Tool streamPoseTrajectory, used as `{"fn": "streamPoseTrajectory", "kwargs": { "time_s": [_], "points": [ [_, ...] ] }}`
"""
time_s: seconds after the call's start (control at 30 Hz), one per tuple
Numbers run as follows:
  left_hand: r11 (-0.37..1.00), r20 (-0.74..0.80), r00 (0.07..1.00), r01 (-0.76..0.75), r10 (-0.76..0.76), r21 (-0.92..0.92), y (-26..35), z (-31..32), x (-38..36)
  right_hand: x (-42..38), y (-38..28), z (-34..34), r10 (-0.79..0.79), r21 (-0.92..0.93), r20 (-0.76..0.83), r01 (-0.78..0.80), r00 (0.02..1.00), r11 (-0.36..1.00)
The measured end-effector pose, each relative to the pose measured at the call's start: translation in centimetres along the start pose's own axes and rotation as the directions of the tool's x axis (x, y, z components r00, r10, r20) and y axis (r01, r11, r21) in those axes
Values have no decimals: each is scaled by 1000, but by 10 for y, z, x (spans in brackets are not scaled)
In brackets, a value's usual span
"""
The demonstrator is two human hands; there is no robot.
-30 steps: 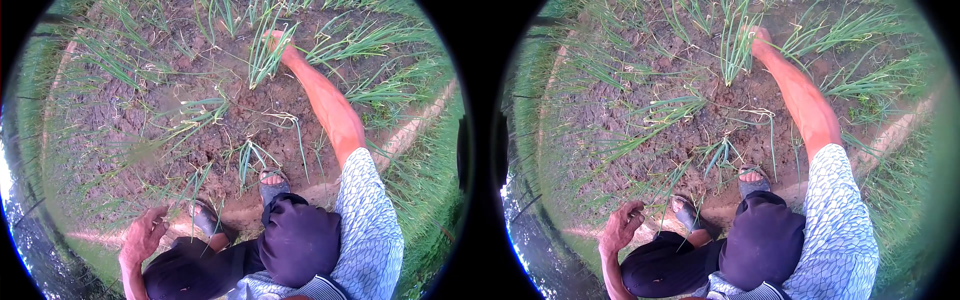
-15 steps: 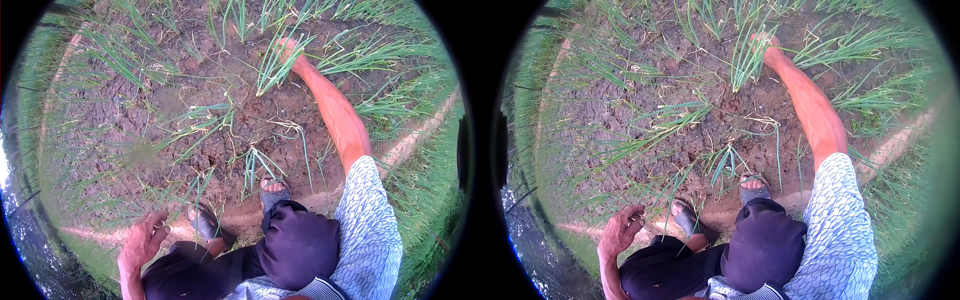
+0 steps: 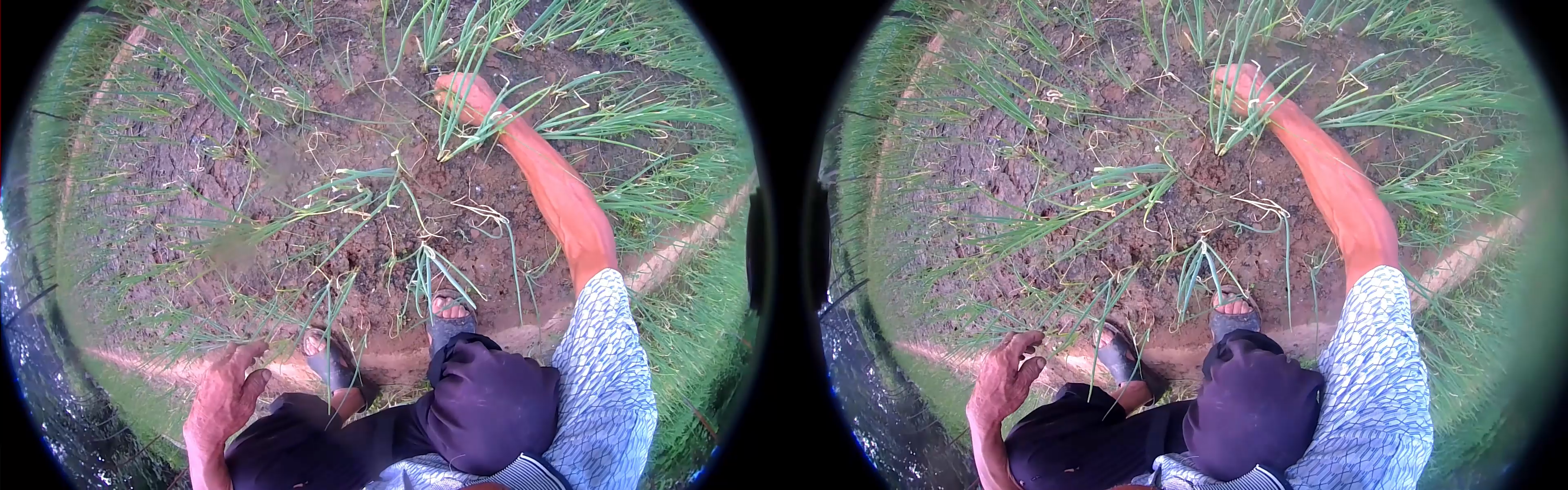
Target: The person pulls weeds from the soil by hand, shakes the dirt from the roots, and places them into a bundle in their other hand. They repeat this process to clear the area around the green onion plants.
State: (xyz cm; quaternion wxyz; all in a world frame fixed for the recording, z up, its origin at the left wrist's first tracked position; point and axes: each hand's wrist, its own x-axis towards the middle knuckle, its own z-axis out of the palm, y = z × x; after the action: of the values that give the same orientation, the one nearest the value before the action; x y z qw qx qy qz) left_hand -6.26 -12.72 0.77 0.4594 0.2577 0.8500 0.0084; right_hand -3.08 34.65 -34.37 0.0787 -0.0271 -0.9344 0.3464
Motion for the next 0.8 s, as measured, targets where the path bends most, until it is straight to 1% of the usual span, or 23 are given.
{"fn": "streamPoseTrajectory", "kwargs": {
  "time_s": [0.03,0.07,0.13,0.17,0.2,0.23,0.27,0.3,0.33,0.37,0.4,0.47,0.5,0.53,0.57,0.6,0.63,0.67,0.73,0.77,0.8],
  "points": [
    [1000,5,1000,18,-18,-6,0,-2,0,4,-4,4,-2,110,28,-1,1000,994],
    [1000,-13,1000,13,-13,-5,-2,-3,-1,8,-9,10,16,216,18,-20,1000,976],
    [1000,-48,999,-1,1,3,-6,-4,-3,18,-23,21,53,423,-1,-48,999,905],
    [992,-29,996,85,-88,-89,-2,-8,-4,23,-42,18,181,504,56,-185,982,844],
    [991,-51,995,83,-89,-107,-4,-10,-5,27,-37,22,217,699,133,-246,967,672],
    [989,-77,993,79,-89,-126,-8,-10,-8,31,-31,28,250,850,209,-303,945,432],
    [987,-103,991,76,-91,-145,-13,-9,-13,35,-22,35,282,923,284,-341,916,178],
    [996,-153,987,38,-51,-85,-24,-5,-16,40,-13,41,307,917,329,-380,893,124],
    [990,-196,978,45,-70,-131,-28,-3,-18,45,2,50,328,906,376,-419,867,68],
    [982,-237,967,51,-94,-180,-31,-1,-19,47,9,52,235,911,263,-321,936,258],
    [971,-275,954,56,-121,-232,-34,2,-20,48,17,54,136,885,143,-188,980,425],
    [952,-243,954,101,-174,-288,-41,4,-19,41,-7,36,240,942,181,-238,954,236],
    [939,-217,957,114,-191,-326,-43,5,-18,50,-15,31,274,843,92,-221,957,491],
    [923,-189,960,128,-207,-362,-44,5,-17,58,-19,27,306,672,1,-227,952,705],
    [932,-185,965,113,-185,-345,-45,5,-17,65,-27,22,435,778,104,-346,894,524],
    [940,-184,969,97,-164,-327,-44,5,-16,72,-37,19,532,845,225,-435,816,311],
    [947,-186,972,82,-145,-310,-43,4,-16,87,-26,26,370,568,-59,-274,927,776],
    [941,-177,971,94,-159,-326,-42,5,-17,103,-18,31,164,58,-335,-153,928,986],
    [929,-160,969,120,-186,-351,-41,5,-22,127,-12,37,-42,-174,-542,-63,840,983],
    [947,-185,975,62,-125,-317,-50,8,-25,139,-10,32,78,-1,-513,-92,855,996],
    [937,-173,975,76,-142,-341,-52,8,-27,143,-10,31,225,139,-418,-182,880,973]
  ]
}}
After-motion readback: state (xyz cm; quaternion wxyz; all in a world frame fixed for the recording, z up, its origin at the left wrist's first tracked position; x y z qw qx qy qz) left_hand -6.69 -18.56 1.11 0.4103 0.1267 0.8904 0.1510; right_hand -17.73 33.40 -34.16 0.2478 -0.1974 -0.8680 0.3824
